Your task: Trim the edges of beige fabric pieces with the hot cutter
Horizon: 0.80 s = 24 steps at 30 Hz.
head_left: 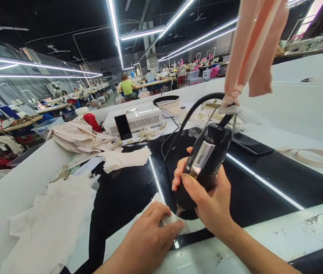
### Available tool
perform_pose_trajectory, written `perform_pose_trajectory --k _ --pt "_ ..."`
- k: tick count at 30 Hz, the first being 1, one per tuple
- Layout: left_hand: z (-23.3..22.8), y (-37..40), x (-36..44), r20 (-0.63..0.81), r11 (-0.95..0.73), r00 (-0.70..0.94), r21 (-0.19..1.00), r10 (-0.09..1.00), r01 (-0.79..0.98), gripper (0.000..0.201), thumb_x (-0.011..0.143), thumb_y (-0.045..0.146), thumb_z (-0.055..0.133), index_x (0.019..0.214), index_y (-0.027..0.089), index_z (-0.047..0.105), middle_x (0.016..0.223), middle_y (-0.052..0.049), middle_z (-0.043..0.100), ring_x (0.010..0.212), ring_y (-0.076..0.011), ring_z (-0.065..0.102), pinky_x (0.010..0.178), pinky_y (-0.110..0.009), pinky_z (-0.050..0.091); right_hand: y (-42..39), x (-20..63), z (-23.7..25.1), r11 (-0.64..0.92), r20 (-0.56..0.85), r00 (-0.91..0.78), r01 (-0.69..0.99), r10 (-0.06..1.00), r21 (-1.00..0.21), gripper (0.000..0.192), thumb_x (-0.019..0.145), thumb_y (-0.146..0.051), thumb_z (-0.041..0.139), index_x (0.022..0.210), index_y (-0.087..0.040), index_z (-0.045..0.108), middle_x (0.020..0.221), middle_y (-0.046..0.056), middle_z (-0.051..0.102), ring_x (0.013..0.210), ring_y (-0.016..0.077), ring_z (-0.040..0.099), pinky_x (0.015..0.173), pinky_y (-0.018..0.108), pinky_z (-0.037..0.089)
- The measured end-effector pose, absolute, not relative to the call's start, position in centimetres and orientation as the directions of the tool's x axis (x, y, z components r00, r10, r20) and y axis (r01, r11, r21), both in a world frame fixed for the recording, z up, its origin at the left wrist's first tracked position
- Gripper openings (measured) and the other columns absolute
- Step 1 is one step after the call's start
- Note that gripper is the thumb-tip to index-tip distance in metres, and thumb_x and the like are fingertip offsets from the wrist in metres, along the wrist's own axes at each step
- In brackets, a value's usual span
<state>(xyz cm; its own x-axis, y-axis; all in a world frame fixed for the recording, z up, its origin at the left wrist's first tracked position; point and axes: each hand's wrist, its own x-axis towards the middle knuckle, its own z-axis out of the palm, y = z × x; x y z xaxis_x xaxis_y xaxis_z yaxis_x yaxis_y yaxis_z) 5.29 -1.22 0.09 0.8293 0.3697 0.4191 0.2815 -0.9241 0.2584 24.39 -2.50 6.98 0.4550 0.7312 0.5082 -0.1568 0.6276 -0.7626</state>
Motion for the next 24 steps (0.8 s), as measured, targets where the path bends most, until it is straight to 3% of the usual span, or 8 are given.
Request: perform_pose_trajectory --k 12,19,24 --pt "-0.3 -0.8 5.3 0.446 -0.931 0.819 0.225 0.360 0.287 0.037 0.112 0.011 0.051 0.137 0.026 0.074 0.113 -0.010 0.069 0.096 -0.0226 0.073 0.083 -0.031 0.069 -1.9 24.0 7.1 0.553 0.436 0.442 -0.178 0.784 -0.814 0.028 0.084 -0.029 0.084 0.096 -0.027 0.059 0.079 -0.005 0.071 0.057 0.0127 0.065 0.055 0.026 0.061" --pt "-0.6 1.8 4.5 0.513 -0.962 0.813 0.156 0.274 0.225 0.027 0.120 0.027 0.050 0.136 0.027 0.072 0.113 -0.005 0.077 0.098 -0.0174 0.081 0.096 -0.021 0.068 -2.5 25.1 7.9 0.519 0.450 0.341 -0.145 0.826 -0.843 0.032 0.082 -0.031 0.083 0.096 -0.027 0.054 0.079 -0.007 0.061 0.060 0.0109 0.054 0.055 0.025 0.046" --pt "-0.4 3.5 4.7 0.533 -0.961 0.801 0.112 0.273 0.253 0.024 0.120 0.035 0.055 0.123 0.031 0.078 0.118 -0.001 0.082 0.107 -0.0180 0.083 0.102 -0.021 0.068 -3.1 26.4 7.9 0.533 0.484 0.313 -0.092 0.817 -0.841 0.038 0.083 -0.034 0.087 0.100 -0.028 0.055 0.081 -0.007 0.062 0.066 0.0115 0.050 0.065 0.027 0.049"
